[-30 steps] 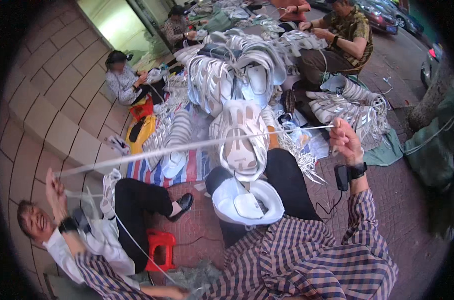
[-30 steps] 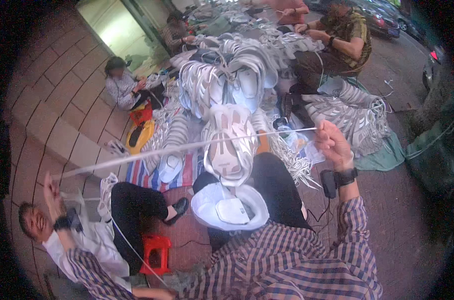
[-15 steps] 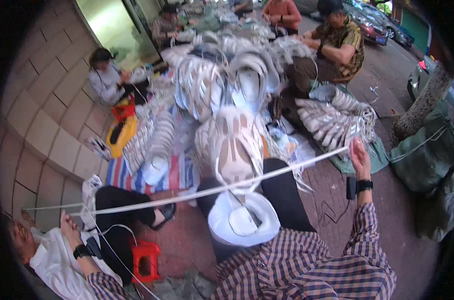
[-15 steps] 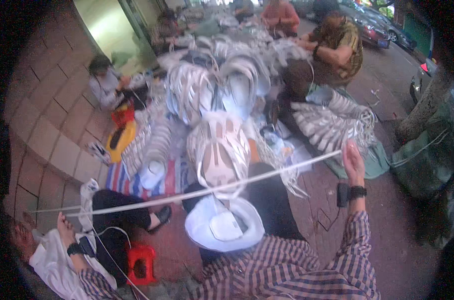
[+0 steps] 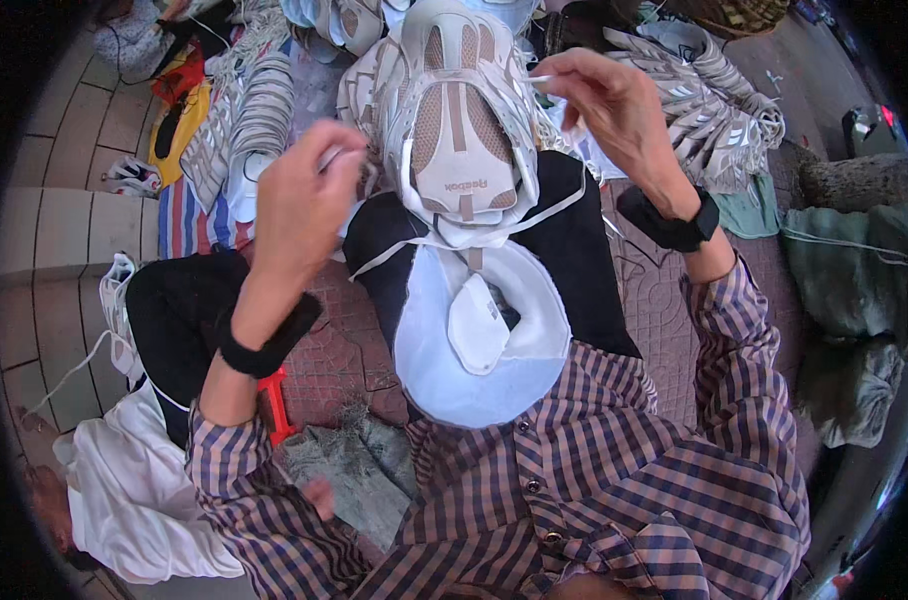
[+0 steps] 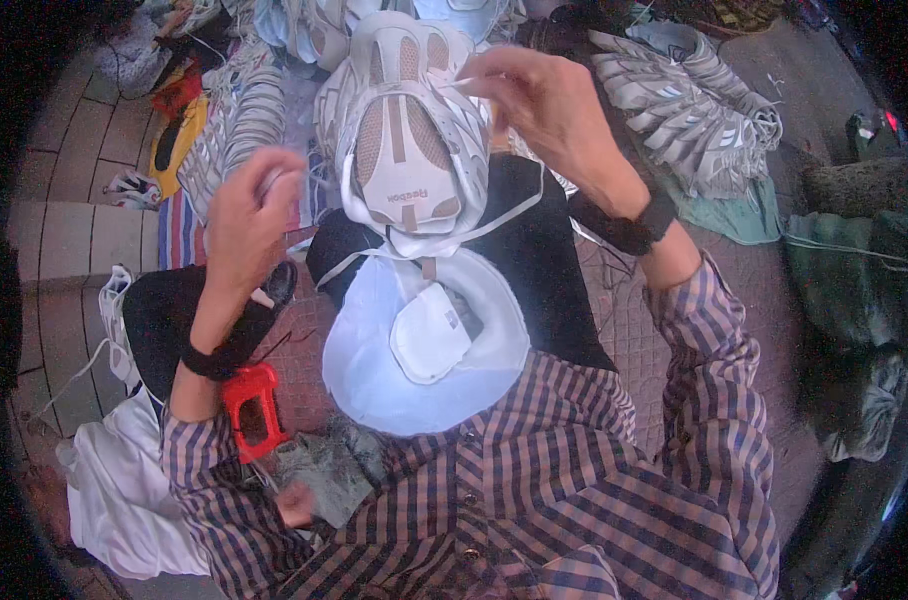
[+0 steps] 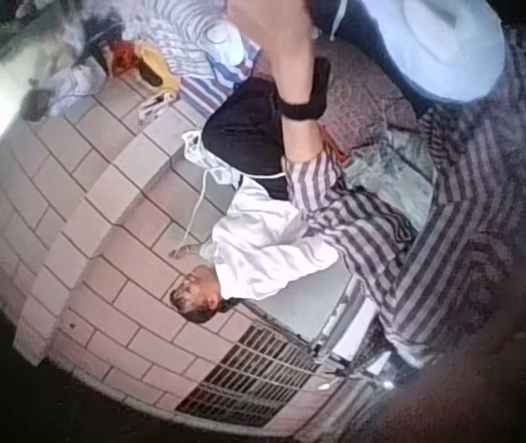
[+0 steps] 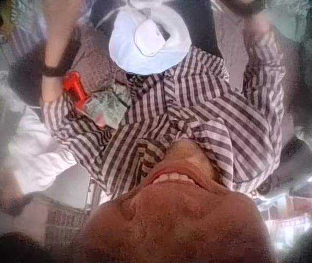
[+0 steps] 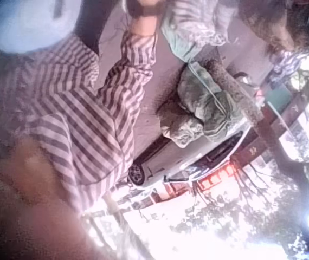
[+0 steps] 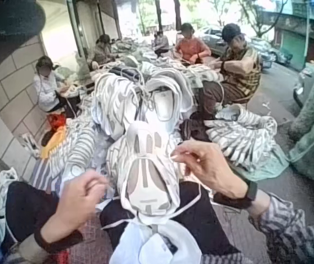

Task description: Lacing and assembling components of shoes in a workshop setting.

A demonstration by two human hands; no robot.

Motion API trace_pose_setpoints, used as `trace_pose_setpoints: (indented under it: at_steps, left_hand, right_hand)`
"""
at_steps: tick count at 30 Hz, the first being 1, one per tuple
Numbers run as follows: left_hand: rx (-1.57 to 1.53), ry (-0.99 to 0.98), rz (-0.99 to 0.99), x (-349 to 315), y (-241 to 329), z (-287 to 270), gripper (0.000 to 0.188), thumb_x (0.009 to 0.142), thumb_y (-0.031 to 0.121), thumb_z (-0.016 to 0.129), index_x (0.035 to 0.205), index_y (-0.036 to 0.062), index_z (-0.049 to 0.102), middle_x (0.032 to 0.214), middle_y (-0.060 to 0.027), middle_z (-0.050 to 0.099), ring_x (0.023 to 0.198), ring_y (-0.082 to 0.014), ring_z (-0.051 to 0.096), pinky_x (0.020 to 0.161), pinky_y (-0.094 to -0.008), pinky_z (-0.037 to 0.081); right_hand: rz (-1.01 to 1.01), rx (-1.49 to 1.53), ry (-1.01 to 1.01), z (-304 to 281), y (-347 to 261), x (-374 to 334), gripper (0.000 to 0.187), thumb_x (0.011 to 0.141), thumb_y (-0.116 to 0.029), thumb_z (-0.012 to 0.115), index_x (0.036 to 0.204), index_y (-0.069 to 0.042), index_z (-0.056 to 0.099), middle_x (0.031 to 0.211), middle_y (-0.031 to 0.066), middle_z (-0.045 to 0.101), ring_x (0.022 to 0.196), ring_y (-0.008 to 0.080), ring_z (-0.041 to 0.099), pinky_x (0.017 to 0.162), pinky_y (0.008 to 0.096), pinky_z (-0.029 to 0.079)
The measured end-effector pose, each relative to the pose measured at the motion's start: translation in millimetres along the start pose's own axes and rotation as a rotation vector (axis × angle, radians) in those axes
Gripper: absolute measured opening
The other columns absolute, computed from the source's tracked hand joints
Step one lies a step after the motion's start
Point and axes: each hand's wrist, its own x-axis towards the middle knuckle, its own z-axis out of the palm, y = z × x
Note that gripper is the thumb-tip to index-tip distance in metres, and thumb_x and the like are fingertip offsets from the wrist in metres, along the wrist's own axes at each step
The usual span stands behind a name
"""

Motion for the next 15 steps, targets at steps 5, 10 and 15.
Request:
trace_pose_setpoints:
  at_steps: [5, 10, 15]
  left_hand:
    - [0.171, 0.006, 0.053, 46.0, 3.1, 27.7, 0.033, 0.077, 0.022, 0.061, 0.106, 0.0072, 0.055, 0.084, -0.0114, 0.061, 0.074, -0.027, 0.058, 0.067, -0.0377, 0.045]
    - [0.027, 0.012, -0.072, 87.9, -44.9, 56.0, 0.065, 0.073, 0.038, 0.067, 0.12, -0.0015, 0.047, 0.105, -0.02, 0.056, 0.097, -0.0285, 0.056, 0.084, -0.035, 0.043]
    - [-0.369, -0.204, -0.227, 92.0, -37.4, 63.4, 0.077, 0.071, 0.04, 0.072, 0.126, -0.0048, 0.041, 0.113, -0.0222, 0.053, 0.103, -0.0233, 0.054, 0.088, -0.0309, 0.042]
  right_hand:
    - [-0.069, 0.162, 0.063, 23.6, 13.0, 15.3, 0.017, 0.083, -0.016, 0.061, 0.087, 0.0, 0.066, 0.065, 0.0063, 0.062, 0.058, 0.0121, 0.056, 0.056, 0.0264, 0.045]
    - [0.158, 0.191, -0.097, 30.0, 11.0, 19.6, 0.022, 0.081, -0.022, 0.063, 0.087, -0.001, 0.067, 0.069, 0.0093, 0.064, 0.06, 0.0149, 0.06, 0.057, 0.0297, 0.046]
    - [0.087, -0.047, -0.013, 31.8, 14.8, 17.5, 0.017, 0.082, -0.019, 0.065, 0.091, -0.004, 0.067, 0.075, 0.0009, 0.063, 0.069, 0.0065, 0.056, 0.066, 0.0222, 0.047]
